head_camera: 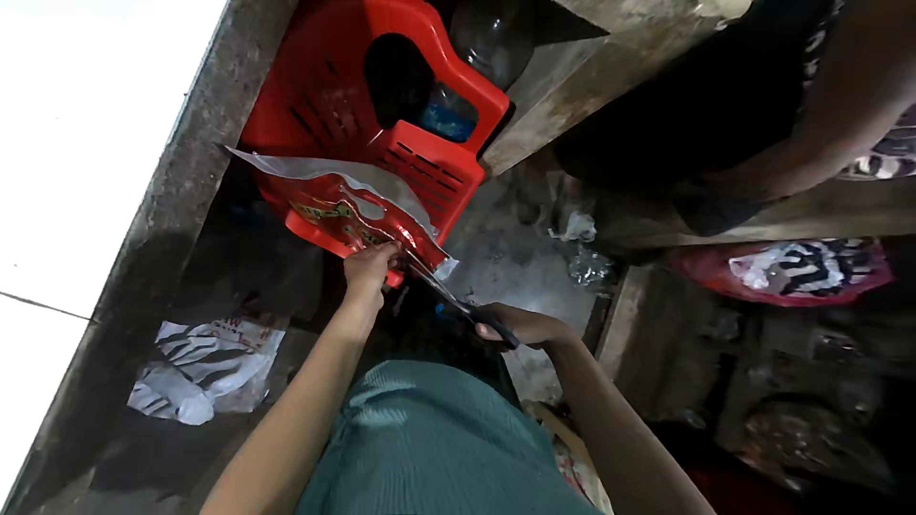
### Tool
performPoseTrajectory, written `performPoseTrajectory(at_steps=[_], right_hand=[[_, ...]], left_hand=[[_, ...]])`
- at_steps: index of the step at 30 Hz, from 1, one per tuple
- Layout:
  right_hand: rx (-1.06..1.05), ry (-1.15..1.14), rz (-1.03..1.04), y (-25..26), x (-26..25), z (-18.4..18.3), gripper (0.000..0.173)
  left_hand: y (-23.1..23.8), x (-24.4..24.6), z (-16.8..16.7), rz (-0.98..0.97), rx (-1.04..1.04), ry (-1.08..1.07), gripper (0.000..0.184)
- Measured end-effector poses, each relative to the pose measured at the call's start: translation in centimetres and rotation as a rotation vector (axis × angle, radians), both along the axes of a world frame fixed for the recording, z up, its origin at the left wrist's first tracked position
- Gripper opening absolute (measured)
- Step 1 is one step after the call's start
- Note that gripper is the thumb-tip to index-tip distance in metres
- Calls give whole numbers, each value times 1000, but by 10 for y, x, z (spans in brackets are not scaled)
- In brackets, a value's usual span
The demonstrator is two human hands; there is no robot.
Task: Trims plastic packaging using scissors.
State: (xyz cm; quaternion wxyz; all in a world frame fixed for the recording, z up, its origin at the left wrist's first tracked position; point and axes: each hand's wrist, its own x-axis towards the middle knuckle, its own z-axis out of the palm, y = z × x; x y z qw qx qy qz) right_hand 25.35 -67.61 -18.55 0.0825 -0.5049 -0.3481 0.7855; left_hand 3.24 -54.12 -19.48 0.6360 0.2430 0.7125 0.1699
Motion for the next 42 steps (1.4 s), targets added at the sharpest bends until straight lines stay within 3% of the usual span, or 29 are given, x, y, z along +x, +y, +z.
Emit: performPoseTrajectory(at_steps=[4, 11, 21, 28, 30, 33, 42], right_hand=[[-11, 11, -26, 1, -3, -5, 59], [-9, 21, -44, 0, -1, -6, 54], [8, -3, -63, -6, 0, -13, 63], [3, -2, -85, -12, -4, -16, 55], [23, -39, -69, -9, -7, -19, 52], [43, -34, -75, 10, -21, -22, 27], [268, 151, -73, 48, -40, -55, 34]], left_hand=[[2, 6, -14, 84, -15, 4, 23], [1, 7, -8, -12, 14, 44, 19], [14, 25, -18, -25, 67, 50, 34], [-4, -18, -1, -256, 205, 49, 34], [-3, -18, -9, -167, 168, 31, 31], [-5, -11, -12, -31, 133, 31, 29], [-13, -5, -10, 126, 114, 3, 27]])
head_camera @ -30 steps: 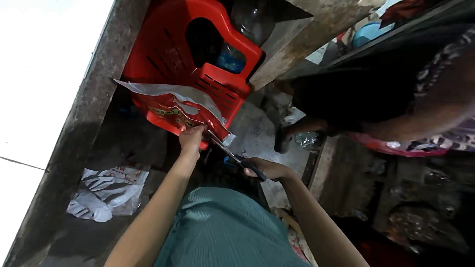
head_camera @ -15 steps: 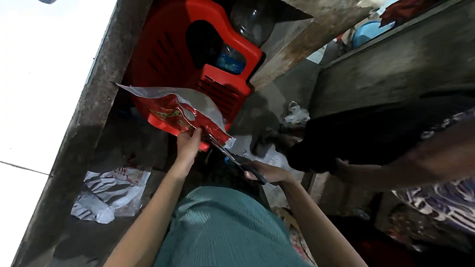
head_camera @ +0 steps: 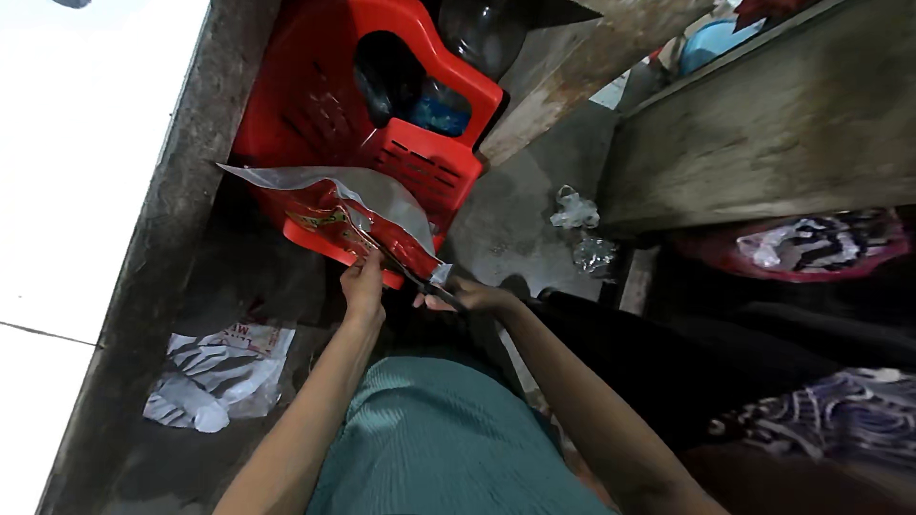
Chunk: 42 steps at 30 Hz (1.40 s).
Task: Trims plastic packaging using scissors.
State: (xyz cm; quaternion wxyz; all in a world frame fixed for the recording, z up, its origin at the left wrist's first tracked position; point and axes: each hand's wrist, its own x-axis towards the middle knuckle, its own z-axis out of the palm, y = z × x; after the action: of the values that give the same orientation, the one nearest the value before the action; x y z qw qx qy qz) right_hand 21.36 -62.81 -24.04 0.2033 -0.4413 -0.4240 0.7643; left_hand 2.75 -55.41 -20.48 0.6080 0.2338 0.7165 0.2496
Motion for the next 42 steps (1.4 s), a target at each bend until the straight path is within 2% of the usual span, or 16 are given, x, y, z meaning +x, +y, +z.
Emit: performPoseTrajectory(at_steps=[7, 16, 20, 23, 25, 27, 29, 32, 35, 37, 39, 42], right_hand=[[69, 85, -73, 5, -4, -17, 30], [122, 121, -149, -5, -4, -16, 27], [27, 133, -90, -9, -1, -12, 41], [-70, 83, -12, -12, 8, -4, 50], [-126, 61, 11, -17, 15, 2, 53], [-160, 51, 37, -21, 19, 7, 51], [-192, 31, 34, -26, 22, 10, 47], [-210, -22, 14, -34, 24, 15, 46], [-179, -55, 7, -39, 24, 27, 46], [-185, -146, -19, -42, 23, 40, 42], [-188, -237, -1, -46, 24, 40, 46], [-160, -290, 47, -46, 19, 38, 39]], left_hand=[[-1, 2, 2, -7, -1, 35, 26], [-1, -6, 4, -14, -85, -4, 24], [-6, -35, -5, -69, -49, -25, 20], [-7, -76, -10, -92, -9, -13, 16], [-5, -108, -16, -262, -10, 193, 22], [-1, -135, -21, -556, -30, 403, 43], [4, -142, -26, -735, -13, 453, 48], [7, -103, -17, -617, 100, 348, 32], [8, -56, 0, -380, 66, 76, 29], [8, -34, 9, -276, -1, -27, 34], [7, -18, 16, -176, -82, -25, 36], [10, -8, 18, -50, -145, 29, 33]])
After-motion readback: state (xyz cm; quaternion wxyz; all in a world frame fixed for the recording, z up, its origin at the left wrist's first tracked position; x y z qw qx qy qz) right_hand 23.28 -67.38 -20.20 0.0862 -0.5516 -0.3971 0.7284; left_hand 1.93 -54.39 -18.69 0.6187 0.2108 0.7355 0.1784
